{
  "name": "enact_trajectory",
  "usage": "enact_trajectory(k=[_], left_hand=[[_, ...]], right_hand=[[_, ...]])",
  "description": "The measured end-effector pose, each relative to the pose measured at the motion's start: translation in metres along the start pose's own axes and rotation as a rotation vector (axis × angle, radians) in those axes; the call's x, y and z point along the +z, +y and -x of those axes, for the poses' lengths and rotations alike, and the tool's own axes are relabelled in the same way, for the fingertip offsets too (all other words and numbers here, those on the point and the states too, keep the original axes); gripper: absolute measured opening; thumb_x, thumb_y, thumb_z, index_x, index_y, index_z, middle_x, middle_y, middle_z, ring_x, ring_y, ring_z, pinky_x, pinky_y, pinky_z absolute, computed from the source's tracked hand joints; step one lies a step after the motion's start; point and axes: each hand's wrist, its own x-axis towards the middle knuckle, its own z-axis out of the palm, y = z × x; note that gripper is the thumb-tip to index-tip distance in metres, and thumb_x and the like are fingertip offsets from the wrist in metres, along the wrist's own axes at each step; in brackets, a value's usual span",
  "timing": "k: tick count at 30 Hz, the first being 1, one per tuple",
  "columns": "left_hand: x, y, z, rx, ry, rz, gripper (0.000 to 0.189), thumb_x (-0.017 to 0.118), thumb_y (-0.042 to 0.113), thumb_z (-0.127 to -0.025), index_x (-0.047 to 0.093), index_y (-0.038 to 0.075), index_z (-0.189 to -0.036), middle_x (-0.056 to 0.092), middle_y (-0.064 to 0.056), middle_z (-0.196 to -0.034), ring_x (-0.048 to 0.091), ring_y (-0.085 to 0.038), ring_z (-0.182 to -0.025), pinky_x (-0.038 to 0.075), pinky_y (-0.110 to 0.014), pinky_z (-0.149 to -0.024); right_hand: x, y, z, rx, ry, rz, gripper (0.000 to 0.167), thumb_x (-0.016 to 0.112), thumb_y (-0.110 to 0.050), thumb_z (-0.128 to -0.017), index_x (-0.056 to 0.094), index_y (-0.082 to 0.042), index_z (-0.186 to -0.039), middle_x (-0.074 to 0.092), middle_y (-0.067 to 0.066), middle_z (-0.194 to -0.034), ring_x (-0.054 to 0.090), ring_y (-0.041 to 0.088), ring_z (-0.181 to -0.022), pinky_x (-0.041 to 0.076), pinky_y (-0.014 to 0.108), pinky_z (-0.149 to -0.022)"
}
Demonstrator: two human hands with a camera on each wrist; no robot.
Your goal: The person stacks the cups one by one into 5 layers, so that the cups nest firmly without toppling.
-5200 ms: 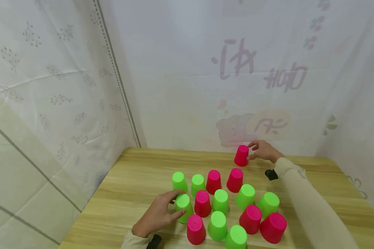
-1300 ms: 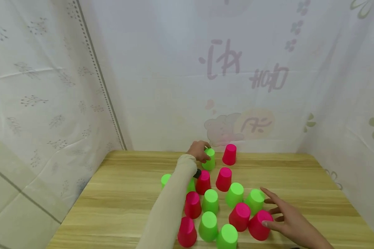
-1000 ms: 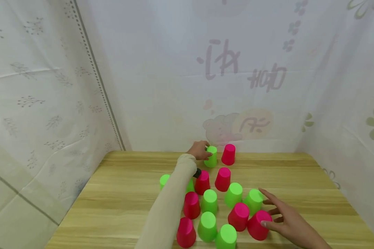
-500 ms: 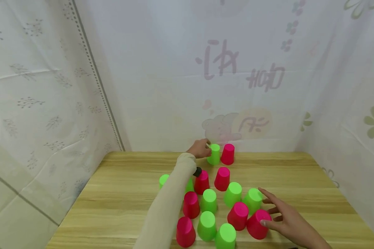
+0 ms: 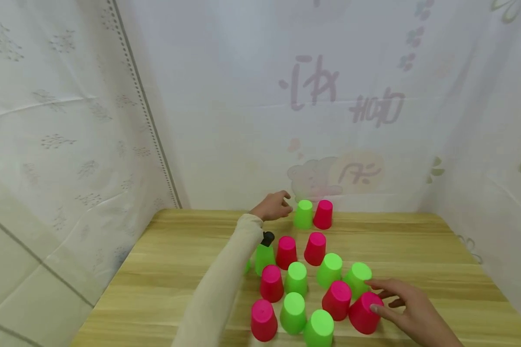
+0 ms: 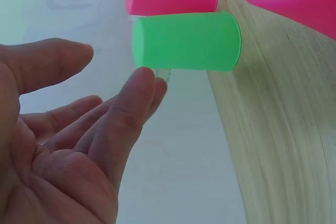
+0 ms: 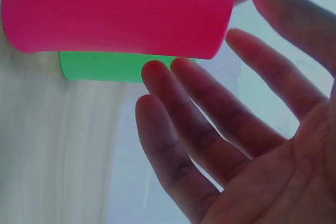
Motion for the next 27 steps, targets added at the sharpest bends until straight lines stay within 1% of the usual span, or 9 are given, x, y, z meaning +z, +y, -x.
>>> enact_trajectory(k=[4,6,9,13,15,20,23,27], left_hand=[[-0.004,-0.003,0.015,0.053,-0.030,-0.039,0.044,0.055,0.018,-0.102,0.047,0.003,-0.143,0.064,-0.019,-0.135,0.070,-0.028,-0.111,0.056,-0.040,-0.096],[-0.006,-0.006,0.025,0.081,-0.046,-0.054,0.042,0.055,0.018,-0.102,0.048,0.004,-0.141,0.065,-0.019,-0.134,0.070,-0.029,-0.113,0.056,-0.041,-0.097],[-0.011,-0.013,0.040,0.116,-0.055,-0.061,0.040,0.056,0.016,-0.102,0.051,0.004,-0.139,0.067,-0.018,-0.131,0.068,-0.031,-0.117,0.056,-0.042,-0.099],[-0.018,-0.026,0.061,0.149,-0.034,-0.055,0.037,0.058,0.016,-0.101,0.054,0.004,-0.136,0.069,-0.017,-0.128,0.065,-0.031,-0.121,0.056,-0.043,-0.100],[-0.022,-0.033,0.071,0.161,-0.010,-0.042,0.036,0.058,0.016,-0.101,0.055,0.004,-0.135,0.069,-0.016,-0.127,0.065,-0.031,-0.122,0.056,-0.043,-0.100],[-0.028,-0.049,0.093,0.190,0.064,0.030,0.035,0.057,0.015,-0.102,0.055,0.003,-0.135,0.068,-0.017,-0.128,0.066,-0.033,-0.121,0.056,-0.045,-0.100],[-0.027,-0.058,0.104,0.200,0.114,0.042,0.033,0.056,0.014,-0.102,0.057,0.004,-0.133,0.067,-0.018,-0.128,0.066,-0.033,-0.120,0.055,-0.046,-0.101],[-0.024,-0.070,0.118,0.188,0.167,0.045,0.032,0.058,0.015,-0.101,0.059,0.005,-0.132,0.067,-0.016,-0.130,0.064,-0.033,-0.123,0.053,-0.049,-0.103]], right_hand=[[0.004,0.007,0.003,-0.148,0.023,-0.030,0.049,0.084,-0.020,-0.081,0.067,-0.008,-0.125,0.073,0.007,-0.113,0.063,-0.007,-0.090,0.057,0.022,-0.067],[0.006,0.010,0.003,-0.174,0.018,-0.043,0.052,0.086,-0.019,-0.078,0.066,-0.007,-0.124,0.073,0.005,-0.112,0.063,-0.007,-0.090,0.057,0.023,-0.067],[0.008,0.012,0.003,-0.165,0.009,-0.046,0.054,0.088,-0.020,-0.076,0.067,-0.007,-0.123,0.073,0.002,-0.111,0.061,-0.008,-0.091,0.058,0.023,-0.067],[0.008,0.013,0.003,-0.139,-0.010,-0.046,0.051,0.087,-0.023,-0.076,0.068,-0.008,-0.121,0.073,0.001,-0.111,0.060,-0.010,-0.092,0.058,0.023,-0.068],[0.008,0.015,0.003,-0.137,-0.018,-0.060,0.050,0.087,-0.023,-0.077,0.068,-0.008,-0.121,0.073,0.000,-0.110,0.060,-0.010,-0.092,0.058,0.023,-0.068],[0.008,0.020,0.004,-0.113,-0.036,-0.122,0.046,0.084,-0.020,-0.080,0.067,-0.009,-0.121,0.072,-0.009,-0.111,0.061,-0.009,-0.095,0.058,0.022,-0.068],[0.009,0.024,0.005,-0.087,-0.044,-0.157,0.046,0.083,-0.018,-0.081,0.066,-0.008,-0.122,0.069,-0.014,-0.112,0.060,-0.010,-0.096,0.058,0.022,-0.069],[0.011,0.025,0.006,-0.082,-0.026,-0.152,0.046,0.084,-0.017,-0.081,0.065,-0.008,-0.122,0.068,-0.017,-0.113,0.058,-0.010,-0.097,0.058,0.023,-0.070]])
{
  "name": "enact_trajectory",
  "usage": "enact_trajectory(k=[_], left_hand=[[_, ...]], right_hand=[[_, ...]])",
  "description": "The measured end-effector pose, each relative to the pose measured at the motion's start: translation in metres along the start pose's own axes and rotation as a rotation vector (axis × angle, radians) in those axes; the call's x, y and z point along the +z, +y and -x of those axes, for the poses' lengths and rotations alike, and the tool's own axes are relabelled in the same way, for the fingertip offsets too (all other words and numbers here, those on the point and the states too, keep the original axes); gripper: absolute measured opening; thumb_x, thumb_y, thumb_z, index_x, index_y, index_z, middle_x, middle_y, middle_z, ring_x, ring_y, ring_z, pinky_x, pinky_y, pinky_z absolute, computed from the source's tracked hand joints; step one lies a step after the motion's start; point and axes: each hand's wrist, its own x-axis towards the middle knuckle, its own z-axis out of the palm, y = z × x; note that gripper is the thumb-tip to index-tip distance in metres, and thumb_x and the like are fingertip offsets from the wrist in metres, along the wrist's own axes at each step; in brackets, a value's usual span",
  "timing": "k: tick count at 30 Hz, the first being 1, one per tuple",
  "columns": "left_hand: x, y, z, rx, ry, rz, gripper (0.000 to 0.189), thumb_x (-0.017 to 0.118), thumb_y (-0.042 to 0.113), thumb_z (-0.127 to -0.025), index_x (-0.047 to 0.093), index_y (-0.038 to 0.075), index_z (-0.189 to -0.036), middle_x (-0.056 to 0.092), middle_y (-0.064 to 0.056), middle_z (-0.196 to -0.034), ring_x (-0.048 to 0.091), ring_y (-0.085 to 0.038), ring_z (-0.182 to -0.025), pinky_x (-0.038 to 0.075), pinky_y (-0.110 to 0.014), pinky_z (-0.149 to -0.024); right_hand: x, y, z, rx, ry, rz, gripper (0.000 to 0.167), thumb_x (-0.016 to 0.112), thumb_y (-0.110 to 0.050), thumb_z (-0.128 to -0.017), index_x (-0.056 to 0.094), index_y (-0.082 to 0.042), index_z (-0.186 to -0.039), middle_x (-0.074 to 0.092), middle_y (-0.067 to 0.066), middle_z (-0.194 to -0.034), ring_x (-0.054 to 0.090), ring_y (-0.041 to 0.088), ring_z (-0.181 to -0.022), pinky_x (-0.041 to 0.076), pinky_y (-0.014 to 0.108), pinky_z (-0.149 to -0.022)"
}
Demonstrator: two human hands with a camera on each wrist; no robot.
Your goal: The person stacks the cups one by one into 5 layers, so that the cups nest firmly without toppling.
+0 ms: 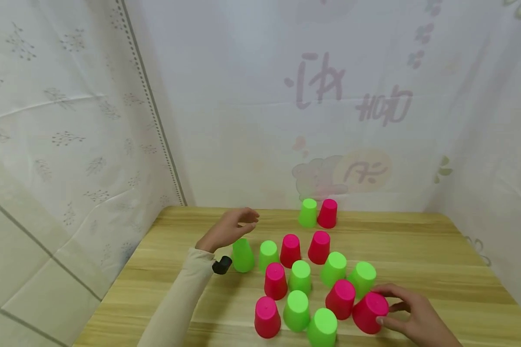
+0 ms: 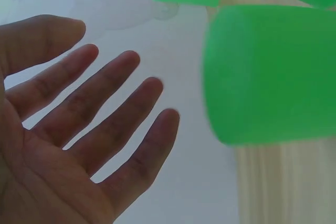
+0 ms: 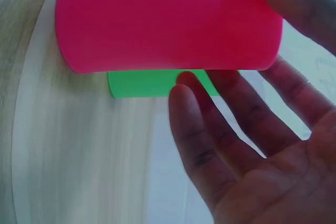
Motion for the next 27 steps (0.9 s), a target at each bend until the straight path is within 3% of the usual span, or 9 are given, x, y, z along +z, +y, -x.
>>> enact_trajectory(k=[5,12,19,27], left_hand=[[0.003,-0.013,0.020,-0.038,0.019,0.002,0.033,0.063,0.017,-0.098,0.062,0.006,-0.130,0.067,-0.014,-0.130,0.061,-0.035,-0.127,0.053,-0.053,-0.101],[0.007,-0.028,0.040,-0.066,-0.021,0.025,0.042,0.071,0.022,-0.093,0.061,0.004,-0.130,0.065,-0.017,-0.132,0.061,-0.040,-0.124,0.053,-0.057,-0.099],[0.009,-0.038,0.050,-0.060,-0.036,0.103,0.047,0.074,0.015,-0.090,0.058,-0.002,-0.131,0.065,-0.019,-0.128,0.063,-0.044,-0.119,0.057,-0.053,-0.095],[0.016,-0.045,0.053,-0.045,-0.010,0.116,0.045,0.075,0.012,-0.089,0.058,-0.001,-0.129,0.065,-0.021,-0.126,0.065,-0.045,-0.116,0.059,-0.050,-0.092]], right_hand=[[-0.001,-0.001,0.000,-0.046,0.017,0.015,0.046,0.084,-0.015,-0.080,0.065,-0.008,-0.121,0.068,-0.015,-0.113,0.059,-0.010,-0.099,0.058,0.022,-0.071],[-0.015,-0.015,-0.008,-0.140,-0.033,0.047,0.046,0.084,-0.017,-0.080,0.065,-0.014,-0.122,0.070,-0.013,-0.114,0.061,-0.007,-0.101,0.057,0.021,-0.072],[-0.035,-0.031,-0.025,-0.260,-0.132,0.019,0.045,0.083,-0.012,-0.081,0.065,-0.012,-0.122,0.070,-0.010,-0.112,0.064,-0.002,-0.099,0.058,0.022,-0.070],[-0.059,-0.044,-0.046,-0.334,-0.224,-0.061,0.047,0.078,0.000,-0.081,0.064,-0.015,-0.124,0.070,-0.006,-0.114,0.065,0.005,-0.099,0.058,0.024,-0.072]])
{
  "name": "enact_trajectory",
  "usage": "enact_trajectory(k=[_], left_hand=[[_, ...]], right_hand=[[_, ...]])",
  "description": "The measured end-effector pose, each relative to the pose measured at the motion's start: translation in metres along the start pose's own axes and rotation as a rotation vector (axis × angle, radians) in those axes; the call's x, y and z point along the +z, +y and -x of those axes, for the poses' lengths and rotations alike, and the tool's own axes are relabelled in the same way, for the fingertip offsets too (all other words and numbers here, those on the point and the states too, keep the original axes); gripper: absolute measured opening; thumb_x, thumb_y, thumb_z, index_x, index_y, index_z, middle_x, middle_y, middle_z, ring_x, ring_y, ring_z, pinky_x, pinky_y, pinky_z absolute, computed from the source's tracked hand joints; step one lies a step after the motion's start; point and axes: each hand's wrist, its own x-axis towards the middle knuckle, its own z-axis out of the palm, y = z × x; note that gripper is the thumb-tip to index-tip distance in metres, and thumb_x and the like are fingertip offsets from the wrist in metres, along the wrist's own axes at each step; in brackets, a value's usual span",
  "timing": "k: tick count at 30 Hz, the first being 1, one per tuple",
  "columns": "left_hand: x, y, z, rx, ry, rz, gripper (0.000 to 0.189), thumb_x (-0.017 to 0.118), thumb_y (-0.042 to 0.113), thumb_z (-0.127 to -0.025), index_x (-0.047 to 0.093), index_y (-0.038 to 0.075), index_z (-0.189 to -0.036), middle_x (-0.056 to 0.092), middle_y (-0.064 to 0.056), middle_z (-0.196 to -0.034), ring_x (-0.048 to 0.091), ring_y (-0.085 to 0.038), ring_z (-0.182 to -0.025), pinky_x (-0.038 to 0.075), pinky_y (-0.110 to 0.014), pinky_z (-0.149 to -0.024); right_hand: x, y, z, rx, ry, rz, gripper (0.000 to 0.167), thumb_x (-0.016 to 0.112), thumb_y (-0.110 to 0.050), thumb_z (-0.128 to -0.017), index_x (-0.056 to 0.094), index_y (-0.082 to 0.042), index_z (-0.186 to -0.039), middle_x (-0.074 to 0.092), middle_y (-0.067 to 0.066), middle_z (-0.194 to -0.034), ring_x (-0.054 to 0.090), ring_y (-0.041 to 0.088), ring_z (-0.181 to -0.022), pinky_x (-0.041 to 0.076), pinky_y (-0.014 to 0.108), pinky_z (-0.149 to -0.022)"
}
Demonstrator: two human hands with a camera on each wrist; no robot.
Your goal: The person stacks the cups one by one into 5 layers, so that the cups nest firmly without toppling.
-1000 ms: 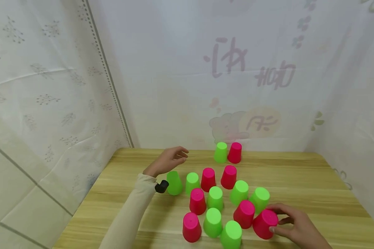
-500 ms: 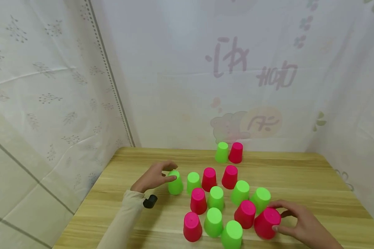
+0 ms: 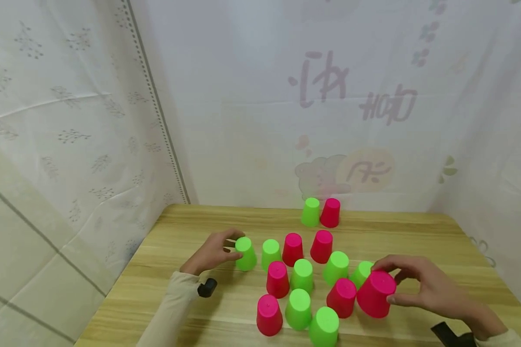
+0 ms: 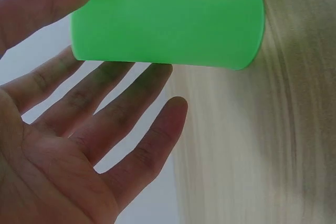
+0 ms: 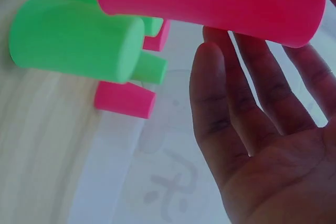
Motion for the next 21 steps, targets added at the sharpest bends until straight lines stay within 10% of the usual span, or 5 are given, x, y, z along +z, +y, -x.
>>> enact_trajectory(k=[21], left_hand=[[0.009,-0.001,0.000,-0.003,0.037,-0.002,0.041,0.076,0.015,-0.088,0.059,0.006,-0.124,0.067,-0.018,-0.123,0.066,-0.042,-0.116,0.057,-0.053,-0.094]], right_hand=[[-0.053,0.005,-0.066,0.118,-0.022,0.050,0.034,0.076,-0.009,-0.086,0.065,-0.015,-0.118,0.070,-0.005,-0.110,0.066,0.008,-0.095,0.057,0.026,-0.075]])
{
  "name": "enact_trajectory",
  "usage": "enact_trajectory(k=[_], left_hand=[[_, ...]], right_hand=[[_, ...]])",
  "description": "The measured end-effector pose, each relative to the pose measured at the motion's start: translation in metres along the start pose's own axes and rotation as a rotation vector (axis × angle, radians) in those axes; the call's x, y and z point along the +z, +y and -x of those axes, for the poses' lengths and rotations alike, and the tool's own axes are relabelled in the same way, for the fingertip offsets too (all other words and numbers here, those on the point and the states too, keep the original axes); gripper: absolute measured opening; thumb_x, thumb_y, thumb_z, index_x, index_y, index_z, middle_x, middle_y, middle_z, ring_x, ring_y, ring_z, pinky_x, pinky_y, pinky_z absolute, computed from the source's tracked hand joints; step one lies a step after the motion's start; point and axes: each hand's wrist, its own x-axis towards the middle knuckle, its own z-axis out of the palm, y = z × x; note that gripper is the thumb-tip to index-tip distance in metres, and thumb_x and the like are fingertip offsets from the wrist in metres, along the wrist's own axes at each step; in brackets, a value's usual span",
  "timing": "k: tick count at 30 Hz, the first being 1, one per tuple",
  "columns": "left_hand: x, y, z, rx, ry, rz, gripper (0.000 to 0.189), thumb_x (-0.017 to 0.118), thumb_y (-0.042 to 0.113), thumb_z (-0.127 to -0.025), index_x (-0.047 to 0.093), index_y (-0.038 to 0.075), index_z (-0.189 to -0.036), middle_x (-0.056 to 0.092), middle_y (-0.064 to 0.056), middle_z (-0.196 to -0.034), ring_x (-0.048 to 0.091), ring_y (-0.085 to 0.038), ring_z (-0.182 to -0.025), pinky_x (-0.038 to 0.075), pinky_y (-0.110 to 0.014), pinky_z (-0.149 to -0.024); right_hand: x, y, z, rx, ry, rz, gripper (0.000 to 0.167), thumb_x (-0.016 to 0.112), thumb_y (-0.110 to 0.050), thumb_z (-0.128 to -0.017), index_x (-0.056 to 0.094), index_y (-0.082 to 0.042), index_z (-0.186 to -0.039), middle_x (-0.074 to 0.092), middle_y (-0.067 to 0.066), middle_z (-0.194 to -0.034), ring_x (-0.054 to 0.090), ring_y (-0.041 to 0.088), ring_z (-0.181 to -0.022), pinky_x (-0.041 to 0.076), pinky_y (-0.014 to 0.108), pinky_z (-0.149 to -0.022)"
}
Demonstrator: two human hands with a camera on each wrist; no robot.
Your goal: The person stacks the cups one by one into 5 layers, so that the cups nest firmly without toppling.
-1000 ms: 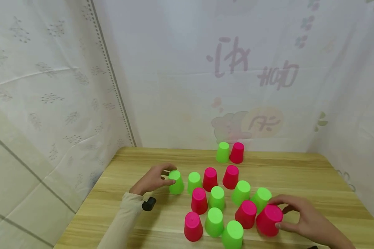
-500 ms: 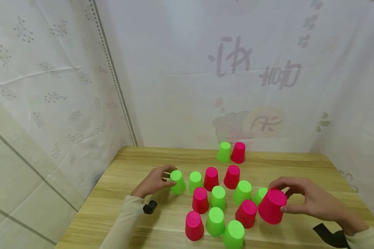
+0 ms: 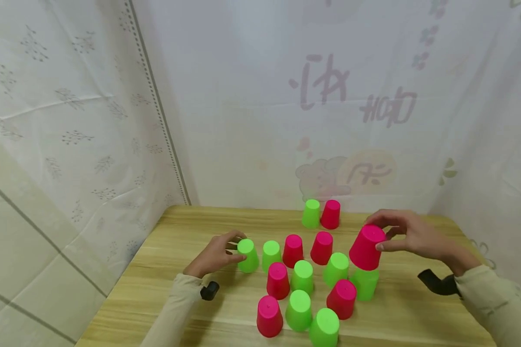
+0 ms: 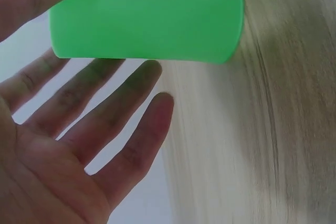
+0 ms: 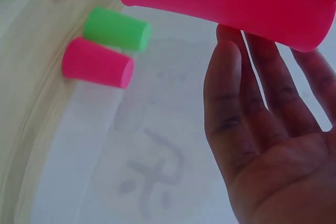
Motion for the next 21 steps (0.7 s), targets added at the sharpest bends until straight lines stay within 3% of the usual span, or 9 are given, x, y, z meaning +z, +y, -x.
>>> enact_trajectory(k=[5,11,16,21], left_hand=[[0.000,-0.002,0.001,0.000,0.016,-0.036,0.041,0.078,0.020,-0.087,0.061,0.009,-0.123,0.069,-0.016,-0.123,0.066,-0.041,-0.117,0.058,-0.053,-0.094],[0.001,0.001,0.001,0.003,0.017,-0.072,0.039,0.079,0.022,-0.086,0.064,0.012,-0.121,0.071,-0.012,-0.120,0.067,-0.038,-0.115,0.058,-0.052,-0.094],[0.000,0.005,-0.002,0.025,0.023,-0.124,0.039,0.080,0.023,-0.084,0.066,0.013,-0.119,0.072,-0.007,-0.118,0.069,-0.036,-0.112,0.057,-0.054,-0.094],[-0.003,0.005,0.000,0.014,0.022,-0.129,0.039,0.081,0.023,-0.084,0.067,0.013,-0.119,0.072,-0.006,-0.117,0.070,-0.035,-0.111,0.057,-0.053,-0.094]], right_hand=[[-0.004,0.024,-0.023,0.152,0.025,-0.031,0.034,0.078,-0.018,-0.087,0.064,-0.013,-0.118,0.070,0.007,-0.109,0.066,0.007,-0.096,0.059,0.030,-0.074],[0.001,0.065,-0.036,0.303,0.107,-0.007,0.041,0.078,-0.028,-0.088,0.063,-0.009,-0.122,0.071,0.013,-0.113,0.066,0.015,-0.099,0.056,0.033,-0.076],[0.007,0.094,-0.043,0.383,0.179,0.031,0.047,0.077,-0.028,-0.088,0.061,-0.004,-0.125,0.069,0.019,-0.117,0.067,0.025,-0.101,0.057,0.031,-0.076],[0.016,0.115,-0.055,0.407,0.220,0.040,0.050,0.078,-0.025,-0.087,0.060,0.000,-0.126,0.066,0.026,-0.121,0.067,0.033,-0.103,0.058,0.029,-0.075]])
